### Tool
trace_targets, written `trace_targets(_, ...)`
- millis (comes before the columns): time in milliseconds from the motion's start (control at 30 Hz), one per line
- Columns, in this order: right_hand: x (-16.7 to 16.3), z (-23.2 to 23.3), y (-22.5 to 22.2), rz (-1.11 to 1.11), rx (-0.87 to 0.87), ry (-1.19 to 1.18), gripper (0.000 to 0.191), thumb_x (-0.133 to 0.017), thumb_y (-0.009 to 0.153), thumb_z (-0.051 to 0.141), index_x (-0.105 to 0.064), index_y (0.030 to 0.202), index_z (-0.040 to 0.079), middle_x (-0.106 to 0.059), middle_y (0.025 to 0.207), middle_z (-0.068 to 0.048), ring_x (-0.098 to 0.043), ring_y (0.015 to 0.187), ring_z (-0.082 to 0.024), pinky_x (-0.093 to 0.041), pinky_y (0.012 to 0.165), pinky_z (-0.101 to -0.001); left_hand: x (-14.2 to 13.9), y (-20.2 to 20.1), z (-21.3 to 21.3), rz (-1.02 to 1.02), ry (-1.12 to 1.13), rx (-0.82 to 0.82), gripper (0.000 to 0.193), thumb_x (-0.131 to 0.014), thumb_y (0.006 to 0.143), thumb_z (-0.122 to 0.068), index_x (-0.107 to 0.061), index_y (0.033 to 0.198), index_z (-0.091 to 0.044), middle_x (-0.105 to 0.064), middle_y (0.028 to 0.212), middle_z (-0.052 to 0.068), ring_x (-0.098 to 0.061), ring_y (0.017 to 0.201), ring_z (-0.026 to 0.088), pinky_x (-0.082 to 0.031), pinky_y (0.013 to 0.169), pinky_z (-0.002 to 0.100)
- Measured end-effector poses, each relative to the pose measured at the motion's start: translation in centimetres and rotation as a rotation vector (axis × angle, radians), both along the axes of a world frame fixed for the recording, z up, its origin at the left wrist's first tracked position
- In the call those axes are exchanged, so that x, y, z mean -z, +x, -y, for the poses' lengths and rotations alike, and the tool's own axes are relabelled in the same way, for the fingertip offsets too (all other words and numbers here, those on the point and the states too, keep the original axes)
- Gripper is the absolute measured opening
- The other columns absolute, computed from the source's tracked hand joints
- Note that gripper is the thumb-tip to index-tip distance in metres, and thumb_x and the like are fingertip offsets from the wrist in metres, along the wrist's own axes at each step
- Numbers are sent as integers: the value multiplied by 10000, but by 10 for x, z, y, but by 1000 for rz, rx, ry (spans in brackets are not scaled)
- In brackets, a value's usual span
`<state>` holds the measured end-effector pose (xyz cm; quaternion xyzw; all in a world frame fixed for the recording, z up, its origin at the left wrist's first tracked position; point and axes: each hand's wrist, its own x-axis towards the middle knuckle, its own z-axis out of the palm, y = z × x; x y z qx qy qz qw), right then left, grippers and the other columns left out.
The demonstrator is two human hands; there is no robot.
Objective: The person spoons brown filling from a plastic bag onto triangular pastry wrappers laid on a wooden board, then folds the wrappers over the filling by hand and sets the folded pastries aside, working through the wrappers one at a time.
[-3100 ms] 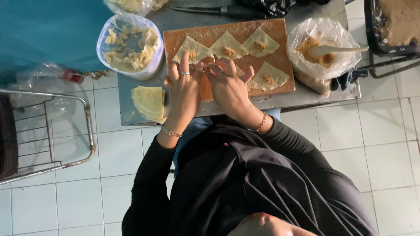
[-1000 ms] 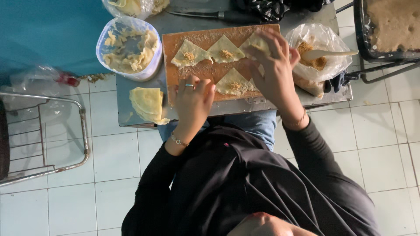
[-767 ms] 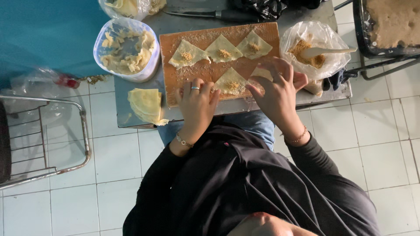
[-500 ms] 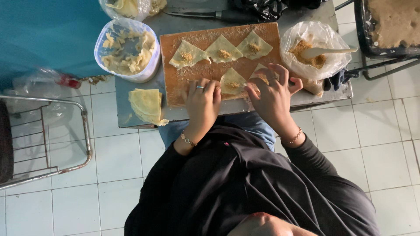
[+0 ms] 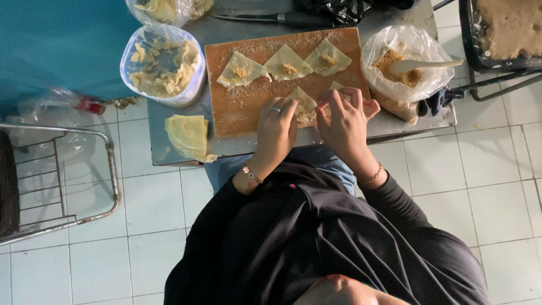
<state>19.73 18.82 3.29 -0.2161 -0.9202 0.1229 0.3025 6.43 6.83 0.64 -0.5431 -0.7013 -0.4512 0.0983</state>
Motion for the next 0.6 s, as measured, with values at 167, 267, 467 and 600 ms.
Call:
trace_targets(167,8,-3,-9,-79,-95,-176,392,-733,913,117,-553,1254,49,-734,1028,-15,-682,1011,-236,-409,943,-401,0,-2,-1,-1,-48,28,306,-660,888,-9,-661,1194,-31,-690,1089,130,-642,1056,337,-485,899,466)
trace_targets(267,14,0,-14,-99,-133,-204,380,-706,959,88,-529,1292,42,-731,1024,-19,-705,991,-230,-424,934,-365,-3,-4,-1,27,-15,68,320,-653,914,-10,-655,1233,-27,-688,1095,124,-649,1053,333,-504,905,449)
trace_targets(467,9,2,-7,-74,-193,-126,317,-614,1006,22,-531,1311,43,-753,1073,-12,-712,1001,-206,-393,979,-397,-5,-10,2,30,-70,86,263,-669,923,-18,-668,1184,-52,-662,1056,109,-661,985,334,-520,876,464)
trace_targets(600,2,1,-4,-38,-231,-46,287,-594,1034,39,-535,1311,88,-743,1239,-38,-718,1116,-188,-379,1018,-409,-5,-15,0,-4,-157,58,165,-717,891,-88,-690,1048,-46,-629,1166,95,-678,879,308,-542,777,444)
